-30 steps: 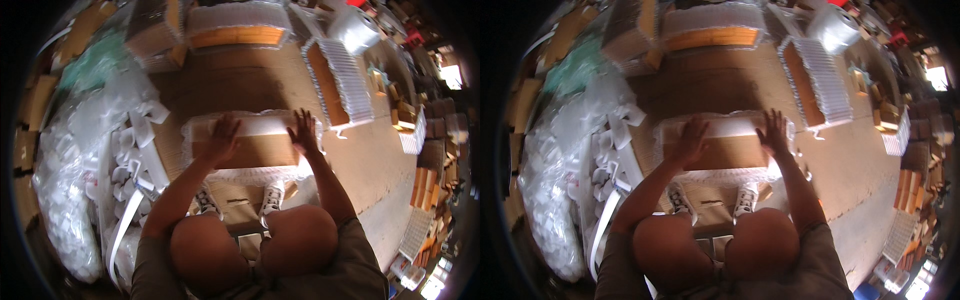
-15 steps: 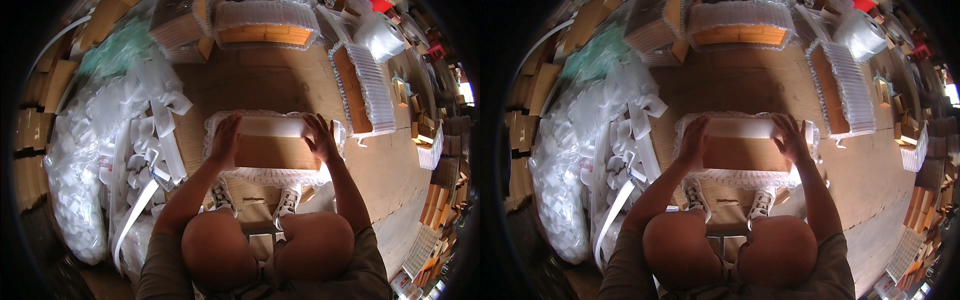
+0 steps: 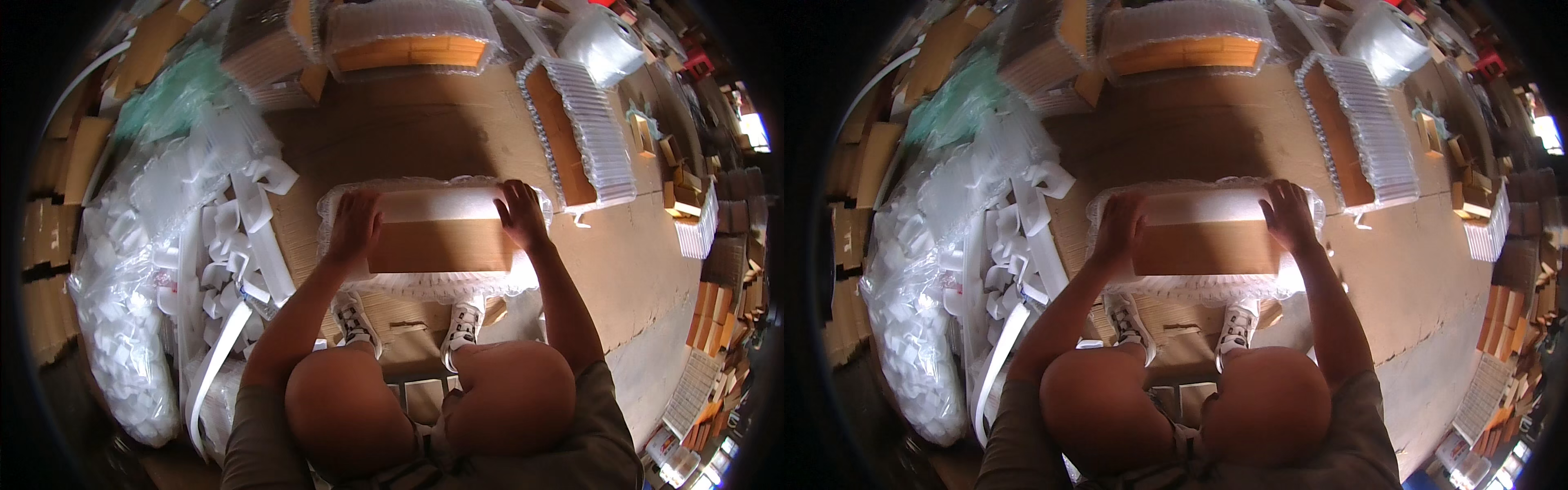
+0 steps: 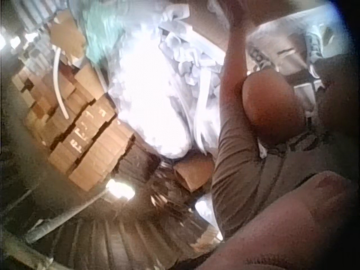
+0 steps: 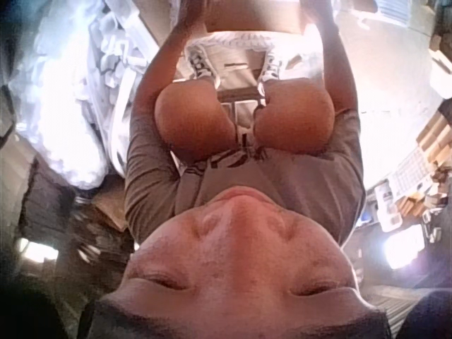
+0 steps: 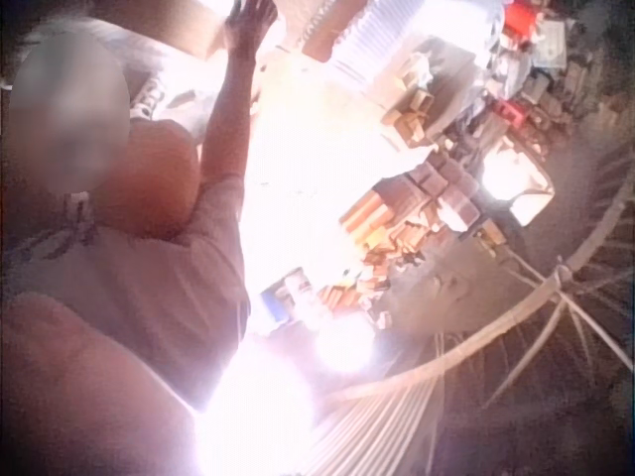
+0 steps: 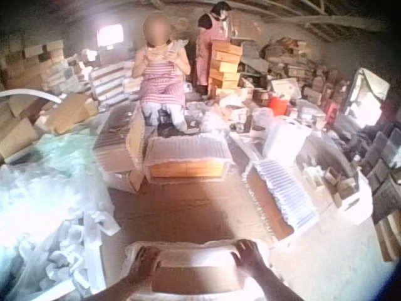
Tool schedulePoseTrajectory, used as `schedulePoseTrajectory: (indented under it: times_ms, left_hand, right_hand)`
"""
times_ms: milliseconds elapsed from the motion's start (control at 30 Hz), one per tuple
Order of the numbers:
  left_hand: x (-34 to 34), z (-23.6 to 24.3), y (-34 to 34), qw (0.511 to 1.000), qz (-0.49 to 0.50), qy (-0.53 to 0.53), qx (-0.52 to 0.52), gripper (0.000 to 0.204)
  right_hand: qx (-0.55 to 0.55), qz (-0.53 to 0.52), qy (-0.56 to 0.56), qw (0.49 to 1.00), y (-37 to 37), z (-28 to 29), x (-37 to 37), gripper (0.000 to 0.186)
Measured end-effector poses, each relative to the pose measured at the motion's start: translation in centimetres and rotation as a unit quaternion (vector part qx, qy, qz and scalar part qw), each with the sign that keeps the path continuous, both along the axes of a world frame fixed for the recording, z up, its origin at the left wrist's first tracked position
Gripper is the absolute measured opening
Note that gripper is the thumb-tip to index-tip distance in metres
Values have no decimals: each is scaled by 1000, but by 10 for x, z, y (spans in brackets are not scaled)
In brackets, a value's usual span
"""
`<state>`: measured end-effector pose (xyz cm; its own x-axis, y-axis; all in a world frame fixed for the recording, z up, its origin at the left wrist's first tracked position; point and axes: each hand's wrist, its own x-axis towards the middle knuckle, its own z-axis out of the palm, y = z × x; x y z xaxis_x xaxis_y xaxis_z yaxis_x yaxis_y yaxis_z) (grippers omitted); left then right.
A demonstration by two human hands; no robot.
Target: The person wraps wooden panels in bubble wrap and foam, using a tape dispenser to secure the packaging materials before placing them in a larger stack of packed items.
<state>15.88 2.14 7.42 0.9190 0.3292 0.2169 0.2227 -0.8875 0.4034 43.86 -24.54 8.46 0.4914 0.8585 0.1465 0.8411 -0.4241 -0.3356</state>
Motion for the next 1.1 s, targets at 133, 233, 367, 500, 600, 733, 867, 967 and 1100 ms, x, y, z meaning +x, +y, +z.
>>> schedulePoseTrajectory:
  times_ms: [133,233,367,500,600,733,867,967,1100]
  left_hand:
    - [35,-7,8,999,-32,25,25,27]
    - [50,-10,9,994,-62,25,84,24]
    - [52,-12,2,996,-47,47,54,23]
    - [51,-17,1,997,-21,72,14,24]
    - [49,-22,1,997,-11,64,28,21]
    - [42,-22,-4,996,-39,72,24,27]
    - [31,-11,16,992,6,-75,-102,38]
    - [21,1,55,963,96,-160,-193,36]
    - [-22,18,84,987,103,-92,-80,27]
  right_hand:
    - [-33,37,6,999,16,-12,-3,23]
    - [34,20,-21,999,17,-21,-13,20]
    - [-6,-4,-30,1000,16,-21,-17,23]
    - [-102,-46,-66,992,23,-12,-21,25]
    - [-15,-53,-99,994,35,-9,-35,31]
    - [23,52,-64,996,52,-15,-56,57]
    - [-21,44,-52,997,54,-18,-62,59]
    - [-27,48,-19,998,55,-14,-59,63]
    - [-5,74,-50,996,71,-2,-69,60]
